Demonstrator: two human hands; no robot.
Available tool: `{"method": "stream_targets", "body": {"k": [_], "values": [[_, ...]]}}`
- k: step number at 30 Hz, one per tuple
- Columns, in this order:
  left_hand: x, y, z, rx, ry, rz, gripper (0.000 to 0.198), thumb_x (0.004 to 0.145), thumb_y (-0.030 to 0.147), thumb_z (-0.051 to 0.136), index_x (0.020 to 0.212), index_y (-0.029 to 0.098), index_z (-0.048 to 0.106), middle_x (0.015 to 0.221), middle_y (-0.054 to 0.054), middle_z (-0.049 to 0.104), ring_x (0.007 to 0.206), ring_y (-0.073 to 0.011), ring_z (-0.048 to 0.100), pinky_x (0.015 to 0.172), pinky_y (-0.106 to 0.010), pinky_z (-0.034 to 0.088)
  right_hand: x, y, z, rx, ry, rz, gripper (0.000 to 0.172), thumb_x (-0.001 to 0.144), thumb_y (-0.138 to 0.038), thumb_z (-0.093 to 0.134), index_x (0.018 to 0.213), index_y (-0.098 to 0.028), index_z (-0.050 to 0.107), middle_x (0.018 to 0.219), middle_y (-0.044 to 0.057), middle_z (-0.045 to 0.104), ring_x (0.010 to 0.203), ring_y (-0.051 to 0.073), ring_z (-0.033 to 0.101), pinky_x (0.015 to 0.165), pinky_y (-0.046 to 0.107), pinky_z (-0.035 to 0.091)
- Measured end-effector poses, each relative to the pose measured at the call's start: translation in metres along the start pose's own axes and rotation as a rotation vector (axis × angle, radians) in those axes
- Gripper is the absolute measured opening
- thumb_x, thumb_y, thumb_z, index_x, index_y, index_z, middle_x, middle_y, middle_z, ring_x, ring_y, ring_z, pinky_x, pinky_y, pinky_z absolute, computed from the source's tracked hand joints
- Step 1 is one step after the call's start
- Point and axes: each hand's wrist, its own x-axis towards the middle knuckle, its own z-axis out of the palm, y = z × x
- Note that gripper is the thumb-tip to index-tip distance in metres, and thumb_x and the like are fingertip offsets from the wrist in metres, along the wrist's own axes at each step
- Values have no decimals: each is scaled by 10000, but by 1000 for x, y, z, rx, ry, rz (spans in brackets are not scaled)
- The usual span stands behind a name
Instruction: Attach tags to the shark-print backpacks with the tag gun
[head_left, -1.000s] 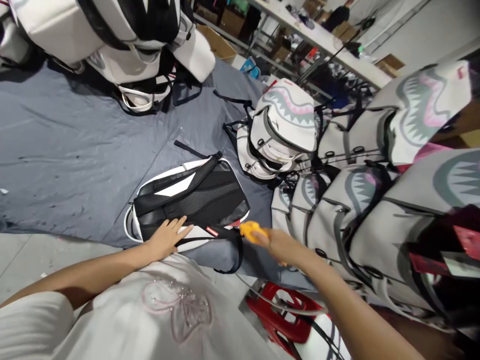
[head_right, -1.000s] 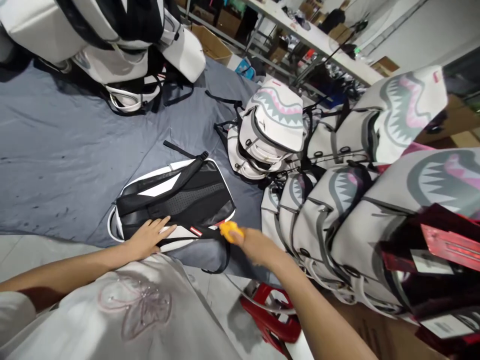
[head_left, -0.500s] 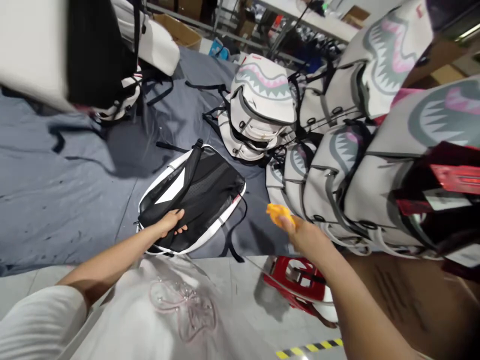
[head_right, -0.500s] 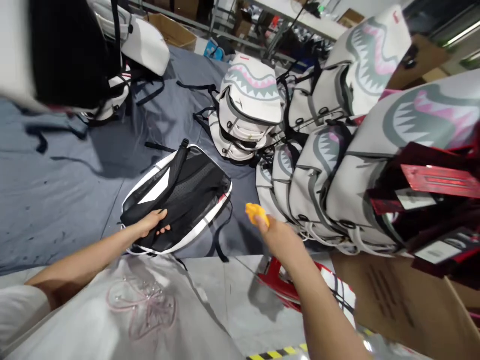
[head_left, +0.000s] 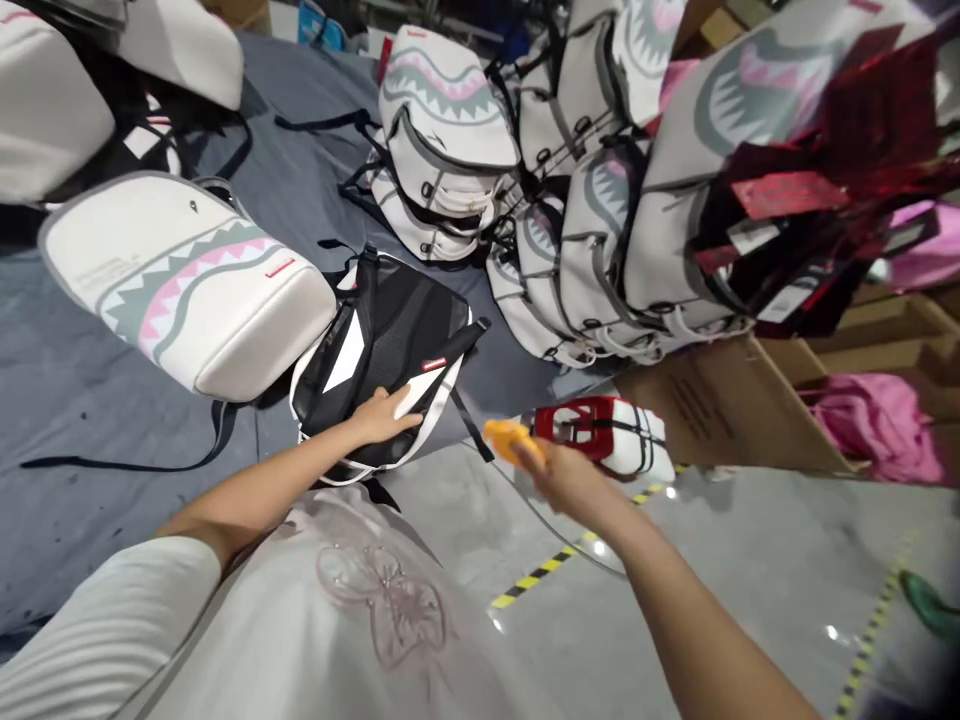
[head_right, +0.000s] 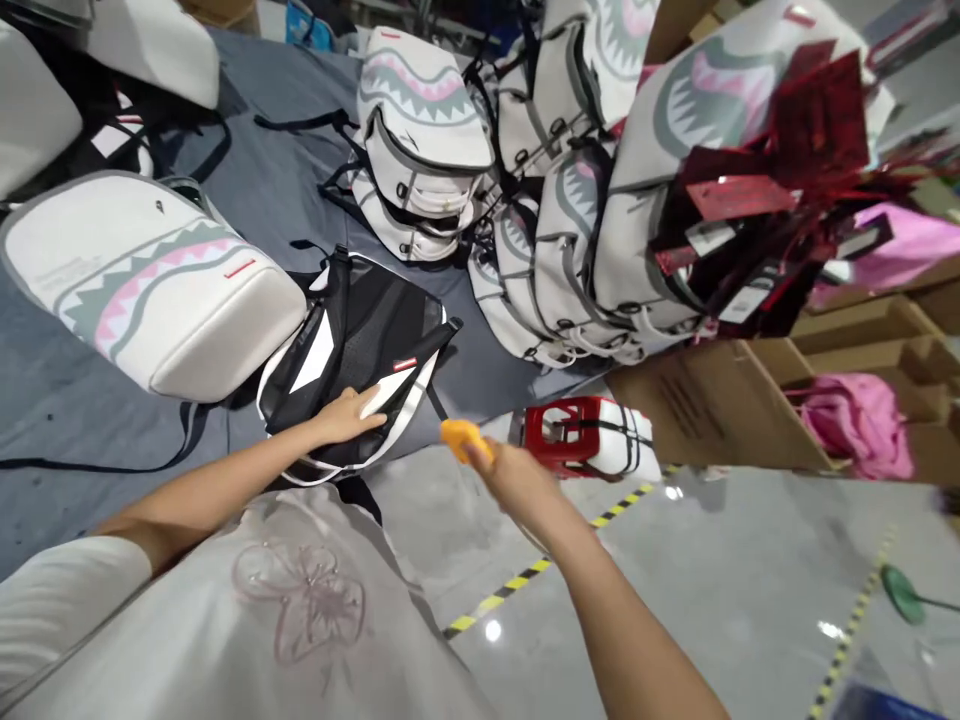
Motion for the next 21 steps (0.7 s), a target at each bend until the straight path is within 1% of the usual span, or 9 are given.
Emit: {"method": "stream_targets", "body": {"k": [2,5,7,8,11,13,15,19,21], "values": [[-2,-11,-20,-121,15,77,635,902,538,493,1449,215,480,1265,-139,578,1113,-276,605,1001,-399,445,-22,-8,31,62,-74,-26,491,1002,-537,305,1021,-197,659,831,77,707,748,209,657,570,254,340],[-17,-33,-49,-315,328,153,518,886,458,547,1337,205,579,1267,-118,597,1051,-230,622,961,-372,480,-45,-27,82,92,-56,70,455,1026,-493,284,1078,-206,634,870,73,716,816,217,668,576,256,314],[-30,-52,-63,-494,562,68,415,869,419,590,1221,202,632,1221,-103,617,1048,-222,618,942,-368,492,-53,-41,115,105,-42,123,432,1037,-473,279,1118,-207,610,876,70,723,813,215,675,566,262,295],[-35,-61,-68,-611,618,-39,355,866,397,606,1155,194,645,1165,-97,636,1041,-221,620,935,-369,497,-54,-48,129,108,-26,131,420,1040,-465,280,1127,-206,600,871,69,725,802,212,679,561,265,288],[-40,-82,-75,-1051,511,-467,192,871,309,633,1001,167,625,966,-82,659,1009,-223,640,886,-345,517,-53,-68,164,82,41,134,378,1042,-449,313,1106,-192,583,845,69,726,759,205,686,548,271,282],[-36,-87,-76,-1228,397,-635,138,909,269,582,980,151,599,903,-96,654,972,-228,661,825,-323,538,-49,-78,179,52,67,127,351,1034,-450,349,1065,-185,577,818,72,724,735,204,691,544,269,296],[-30,-85,-77,-1334,338,-677,167,946,252,506,1036,130,578,912,-119,657,917,-228,679,779,-320,558,-47,-86,189,25,79,120,329,1026,-451,383,1037,-178,566,803,78,724,728,211,699,547,268,317],[-24,-77,-79,-1583,182,-610,304,972,318,455,1157,92,541,968,-148,665,855,-229,693,769,-331,589,-42,-92,194,18,56,82,323,1023,-441,402,1037,-159,557,834,104,733,776,227,717,573,268,354],[-25,-77,-80,-1600,105,-582,354,964,369,468,1170,90,537,973,-163,666,847,-243,699,774,-351,597,-39,-95,194,32,45,58,324,1027,-434,398,1057,-154,558,831,108,733,792,229,720,586,264,361]]}}
